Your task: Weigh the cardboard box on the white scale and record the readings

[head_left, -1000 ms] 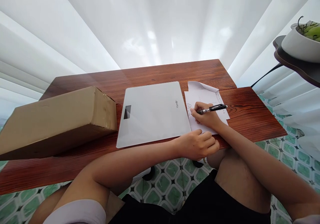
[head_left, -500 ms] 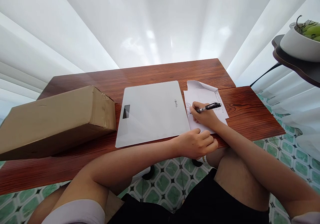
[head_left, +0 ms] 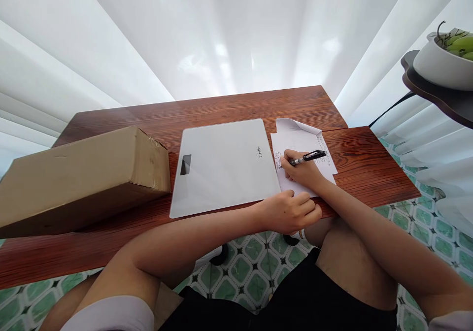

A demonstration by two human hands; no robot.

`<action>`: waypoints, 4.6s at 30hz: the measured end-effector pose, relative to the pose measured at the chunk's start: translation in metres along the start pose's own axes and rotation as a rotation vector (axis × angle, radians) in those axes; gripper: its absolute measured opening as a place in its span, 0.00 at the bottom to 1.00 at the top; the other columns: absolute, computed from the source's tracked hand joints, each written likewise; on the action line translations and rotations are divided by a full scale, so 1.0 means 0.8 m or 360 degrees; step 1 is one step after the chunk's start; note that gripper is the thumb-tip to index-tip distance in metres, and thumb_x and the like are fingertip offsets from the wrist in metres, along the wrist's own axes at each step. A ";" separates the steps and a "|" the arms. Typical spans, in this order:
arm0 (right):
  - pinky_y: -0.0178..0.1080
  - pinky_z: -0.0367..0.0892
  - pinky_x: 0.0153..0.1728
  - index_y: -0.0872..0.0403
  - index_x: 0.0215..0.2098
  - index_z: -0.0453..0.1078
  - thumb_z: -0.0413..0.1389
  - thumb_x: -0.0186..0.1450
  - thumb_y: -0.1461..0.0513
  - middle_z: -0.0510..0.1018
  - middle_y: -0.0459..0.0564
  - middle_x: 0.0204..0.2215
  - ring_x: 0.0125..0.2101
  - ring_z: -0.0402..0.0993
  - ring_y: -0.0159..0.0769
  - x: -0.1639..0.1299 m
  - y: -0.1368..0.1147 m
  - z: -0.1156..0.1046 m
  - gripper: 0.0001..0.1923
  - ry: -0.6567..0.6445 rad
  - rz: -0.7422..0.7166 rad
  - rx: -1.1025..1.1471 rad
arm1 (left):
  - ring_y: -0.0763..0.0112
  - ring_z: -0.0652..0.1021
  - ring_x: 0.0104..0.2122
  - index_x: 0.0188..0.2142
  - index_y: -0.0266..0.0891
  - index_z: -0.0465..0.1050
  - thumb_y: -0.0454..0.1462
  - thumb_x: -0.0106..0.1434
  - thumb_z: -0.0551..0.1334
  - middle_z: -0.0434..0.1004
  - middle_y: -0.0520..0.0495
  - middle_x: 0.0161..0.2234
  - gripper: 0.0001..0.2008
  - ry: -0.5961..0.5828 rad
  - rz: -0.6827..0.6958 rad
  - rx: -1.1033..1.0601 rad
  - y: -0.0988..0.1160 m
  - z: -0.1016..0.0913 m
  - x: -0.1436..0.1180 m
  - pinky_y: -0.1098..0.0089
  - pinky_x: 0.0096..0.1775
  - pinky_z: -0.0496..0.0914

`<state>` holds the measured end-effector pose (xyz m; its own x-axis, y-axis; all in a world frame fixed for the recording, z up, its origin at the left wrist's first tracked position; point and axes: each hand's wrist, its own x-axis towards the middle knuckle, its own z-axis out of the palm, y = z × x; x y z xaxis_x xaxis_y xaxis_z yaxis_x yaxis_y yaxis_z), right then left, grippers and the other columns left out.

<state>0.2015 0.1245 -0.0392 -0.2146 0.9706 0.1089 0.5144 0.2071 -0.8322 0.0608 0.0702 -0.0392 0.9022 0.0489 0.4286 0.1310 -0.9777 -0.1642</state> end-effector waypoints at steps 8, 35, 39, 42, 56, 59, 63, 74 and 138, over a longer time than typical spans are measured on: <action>0.37 0.63 0.22 0.49 0.24 0.53 0.50 0.69 0.60 0.67 0.38 0.13 0.14 0.65 0.31 -0.002 0.002 0.000 0.16 0.0030 -0.0011 0.0033 | 0.68 0.65 0.29 0.40 0.33 0.69 0.31 0.66 0.55 0.65 0.49 0.28 0.06 0.0061 -0.0001 0.0038 -0.001 0.001 -0.001 0.66 0.25 0.52; 0.37 0.59 0.22 0.49 0.23 0.51 0.49 0.67 0.62 0.63 0.38 0.13 0.15 0.63 0.30 -0.003 0.000 0.001 0.15 0.0079 -0.0098 -0.0147 | 0.68 0.64 0.28 0.35 0.36 0.66 0.30 0.65 0.55 0.63 0.49 0.27 0.03 0.0038 -0.0004 0.0009 0.000 0.003 -0.001 0.65 0.25 0.49; 0.37 0.60 0.25 0.50 0.24 0.55 0.50 0.70 0.59 0.66 0.40 0.14 0.16 0.62 0.31 -0.006 -0.009 -0.009 0.15 0.0330 -0.0173 -0.0277 | 0.67 0.66 0.29 0.36 0.36 0.66 0.31 0.66 0.54 0.65 0.47 0.29 0.04 -0.0068 -0.0004 -0.0019 -0.001 0.002 -0.001 0.66 0.25 0.51; 0.38 0.60 0.27 0.50 0.30 0.63 0.51 0.72 0.54 0.68 0.41 0.18 0.19 0.64 0.32 -0.002 -0.007 -0.028 0.14 0.0561 -0.0234 -0.0330 | 0.66 0.68 0.31 0.38 0.35 0.68 0.32 0.67 0.55 0.67 0.46 0.30 0.04 -0.0091 0.0011 -0.0041 -0.001 0.001 -0.001 0.66 0.25 0.54; 0.47 0.71 0.43 0.54 0.39 0.79 0.64 0.58 0.67 0.80 0.46 0.26 0.31 0.79 0.43 0.027 0.046 -0.080 0.10 0.0624 0.0111 -0.0513 | 0.68 0.68 0.30 0.39 0.33 0.70 0.33 0.67 0.54 0.69 0.47 0.30 0.08 0.0002 -0.0001 -0.0011 -0.005 0.002 -0.002 0.67 0.25 0.59; 0.48 0.70 0.44 0.55 0.39 0.79 0.63 0.57 0.68 0.80 0.47 0.26 0.31 0.78 0.44 0.030 0.050 -0.084 0.11 0.0593 0.0165 -0.0577 | 0.68 0.68 0.30 0.39 0.33 0.70 0.34 0.67 0.54 0.69 0.47 0.30 0.07 0.0004 -0.0003 -0.0013 -0.006 0.001 -0.003 0.67 0.25 0.59; 0.48 0.69 0.45 0.56 0.40 0.79 0.61 0.57 0.69 0.80 0.48 0.25 0.33 0.79 0.46 0.033 0.054 -0.087 0.12 0.0553 0.0247 -0.0628 | 0.68 0.67 0.29 0.38 0.32 0.70 0.33 0.66 0.54 0.68 0.48 0.29 0.07 0.0042 0.0015 0.0004 -0.007 -0.001 -0.002 0.67 0.25 0.60; 0.42 0.60 0.31 0.52 0.40 0.75 0.53 0.65 0.64 0.79 0.48 0.29 0.33 0.73 0.43 0.031 0.035 -0.086 0.09 0.0658 0.0357 -0.0706 | 0.74 0.68 0.26 0.36 0.33 0.74 0.32 0.66 0.62 0.65 0.52 0.25 0.03 0.0262 0.0271 0.0351 -0.008 -0.013 0.002 0.72 0.25 0.63; 0.43 0.67 0.35 0.50 0.40 0.68 0.47 0.70 0.55 0.77 0.52 0.36 0.35 0.74 0.43 0.039 -0.109 0.070 0.11 0.0264 -0.0516 -0.0444 | 0.60 0.74 0.54 0.50 0.40 0.70 0.32 0.56 0.54 0.77 0.44 0.50 0.21 0.1642 -0.2488 0.0617 -0.038 -0.257 -0.375 0.60 0.55 0.68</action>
<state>0.1035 0.1300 0.0064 -0.2775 0.8519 0.4441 0.6512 0.5067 -0.5650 -0.2981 0.0433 0.0200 -0.6346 0.4473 0.6302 0.6698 -0.0886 0.7373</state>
